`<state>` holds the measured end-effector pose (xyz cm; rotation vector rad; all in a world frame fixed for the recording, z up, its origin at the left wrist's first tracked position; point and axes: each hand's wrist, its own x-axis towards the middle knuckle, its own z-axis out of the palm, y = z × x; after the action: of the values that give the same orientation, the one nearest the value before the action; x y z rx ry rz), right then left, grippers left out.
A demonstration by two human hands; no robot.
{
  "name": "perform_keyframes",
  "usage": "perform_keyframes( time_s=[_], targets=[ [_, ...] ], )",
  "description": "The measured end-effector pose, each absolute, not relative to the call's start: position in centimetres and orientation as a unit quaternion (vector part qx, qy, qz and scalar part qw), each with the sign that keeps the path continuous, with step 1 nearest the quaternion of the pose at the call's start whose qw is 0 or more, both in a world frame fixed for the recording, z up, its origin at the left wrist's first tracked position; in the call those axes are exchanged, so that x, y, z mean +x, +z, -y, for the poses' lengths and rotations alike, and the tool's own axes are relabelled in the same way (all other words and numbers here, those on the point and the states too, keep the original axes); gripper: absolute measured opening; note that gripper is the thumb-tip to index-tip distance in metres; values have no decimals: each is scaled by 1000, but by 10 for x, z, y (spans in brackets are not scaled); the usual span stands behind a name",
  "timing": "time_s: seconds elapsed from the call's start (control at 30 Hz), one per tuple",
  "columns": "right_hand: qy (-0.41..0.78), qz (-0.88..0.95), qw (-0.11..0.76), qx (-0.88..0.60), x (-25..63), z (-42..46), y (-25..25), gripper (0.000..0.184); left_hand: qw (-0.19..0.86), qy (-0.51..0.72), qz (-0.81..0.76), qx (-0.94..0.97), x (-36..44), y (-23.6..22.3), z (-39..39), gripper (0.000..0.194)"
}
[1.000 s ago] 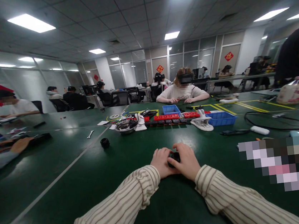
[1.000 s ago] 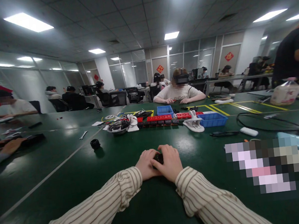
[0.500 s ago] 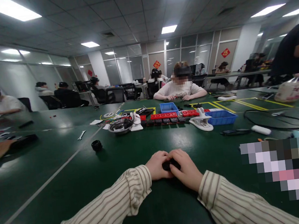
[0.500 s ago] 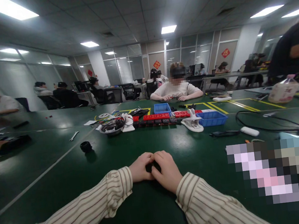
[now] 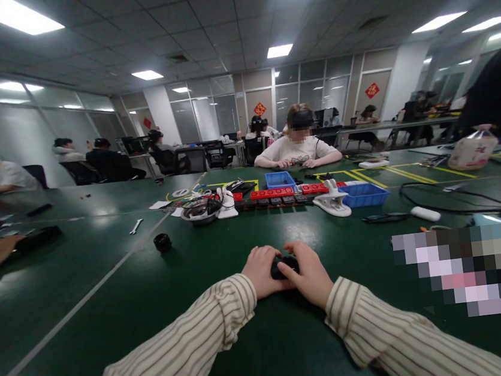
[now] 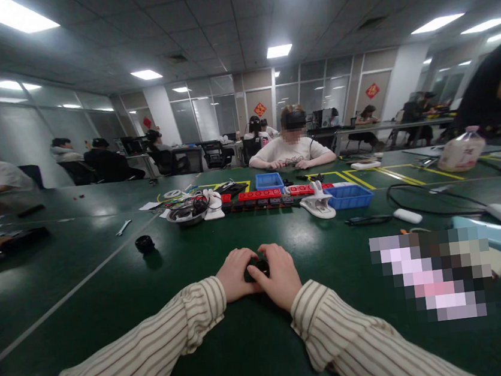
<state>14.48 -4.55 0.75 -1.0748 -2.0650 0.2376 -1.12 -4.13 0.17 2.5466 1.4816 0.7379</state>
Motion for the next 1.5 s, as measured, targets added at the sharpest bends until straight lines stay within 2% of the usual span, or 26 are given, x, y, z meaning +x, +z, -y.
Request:
perform_keyframes(
  time_s=[0.17,0.33,0.53,0.6,0.77,0.83,0.93,1.07,1.2,1.4,1.5],
  targets=[
    [84,813,362,-448,143,45,8,25,50,233,-481,844,-10,0,41,36],
    [90,831,379,-398,144,47,12,11,68,231,-454,857,-12,-4,36,34],
    [112,871,366,-308,146,52,17,21,83,228,-427,871,-16,-6,33,29],
    [117,875,368,-292,146,54,18,22,83,225,-427,872,-15,-6,34,33],
    [103,849,402,-327,146,53,13,22,65,230,-454,858,-11,-4,39,64],
    [90,832,403,-370,145,51,11,25,57,234,-468,850,-9,-3,41,63],
    [74,812,387,-429,144,48,8,29,52,233,-484,842,-6,-2,42,51],
    [73,817,377,-429,143,47,9,21,61,228,-477,846,-5,-1,41,37],
    [88,837,379,-384,144,50,13,8,83,227,-455,857,-7,-2,39,36],
    [114,866,383,-300,146,53,17,21,108,229,-425,869,-10,-3,37,29],
    [110,860,396,-302,147,56,19,24,109,240,-425,866,-9,-3,38,43]
  ],
)
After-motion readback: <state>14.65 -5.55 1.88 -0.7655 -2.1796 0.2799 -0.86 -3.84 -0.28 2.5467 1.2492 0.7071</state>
